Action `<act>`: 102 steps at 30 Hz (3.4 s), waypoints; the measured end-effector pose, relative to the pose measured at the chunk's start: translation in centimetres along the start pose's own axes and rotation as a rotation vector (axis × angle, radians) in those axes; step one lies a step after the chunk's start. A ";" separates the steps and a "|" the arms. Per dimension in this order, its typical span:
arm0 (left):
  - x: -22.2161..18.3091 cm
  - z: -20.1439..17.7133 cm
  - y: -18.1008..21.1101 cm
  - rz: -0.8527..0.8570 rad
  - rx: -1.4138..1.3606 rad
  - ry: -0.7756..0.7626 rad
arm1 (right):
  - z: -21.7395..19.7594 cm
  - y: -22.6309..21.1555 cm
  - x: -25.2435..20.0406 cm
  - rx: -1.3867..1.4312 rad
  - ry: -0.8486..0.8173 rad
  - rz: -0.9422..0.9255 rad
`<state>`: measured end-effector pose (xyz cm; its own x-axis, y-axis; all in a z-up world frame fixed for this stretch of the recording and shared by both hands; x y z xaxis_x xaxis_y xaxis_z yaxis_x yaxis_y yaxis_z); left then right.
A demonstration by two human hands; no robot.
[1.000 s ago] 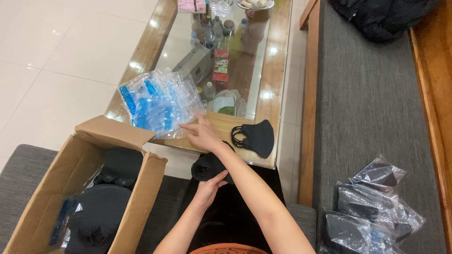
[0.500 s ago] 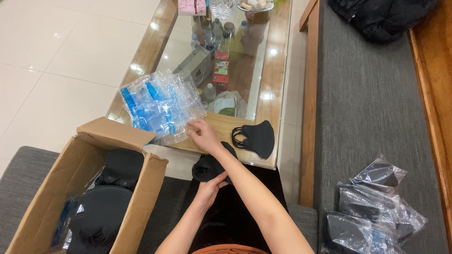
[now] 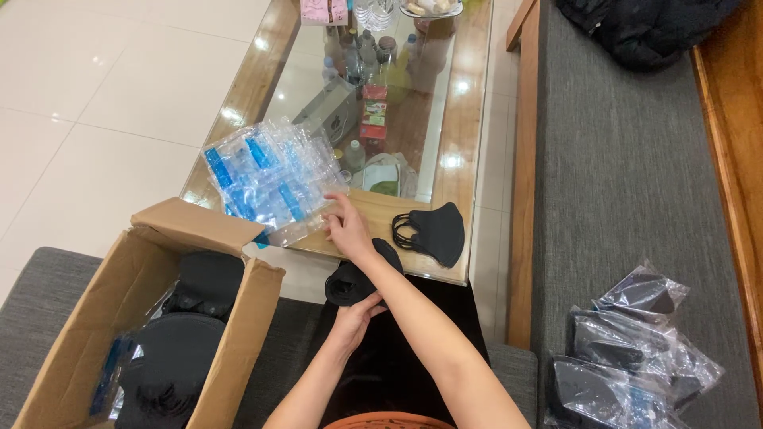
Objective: Packaging black face masks into individual plastic sleeves
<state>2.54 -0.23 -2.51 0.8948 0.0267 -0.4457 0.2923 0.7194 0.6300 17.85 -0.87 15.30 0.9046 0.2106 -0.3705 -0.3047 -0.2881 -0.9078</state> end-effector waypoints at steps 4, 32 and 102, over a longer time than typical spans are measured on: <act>-0.3 0.5 0.3 -0.001 -0.011 0.003 | -0.3 -2.2 -2.0 0.046 0.015 0.036; -3.5 7.5 5.0 0.156 0.370 0.076 | -12.8 3.2 -12.8 -0.336 0.394 -0.275; -4.1 7.5 6.2 0.098 0.190 0.137 | -17.0 5.8 -11.0 -0.674 0.634 0.186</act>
<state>3.19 -1.10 8.01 0.8716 0.1933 -0.4506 0.2763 0.5655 0.7771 11.24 -20.75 17.41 0.9126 -0.3835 -0.1418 -0.4034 -0.7874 -0.4662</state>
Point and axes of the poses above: each hand's wrist, its own x-axis towards the middle knuckle, its own z-axis out of the palm, y = z × x, the point moved 3 cm from there along x, towards the middle knuckle, and after that the axes turned 10 degrees about z, right-handed, at the moved point
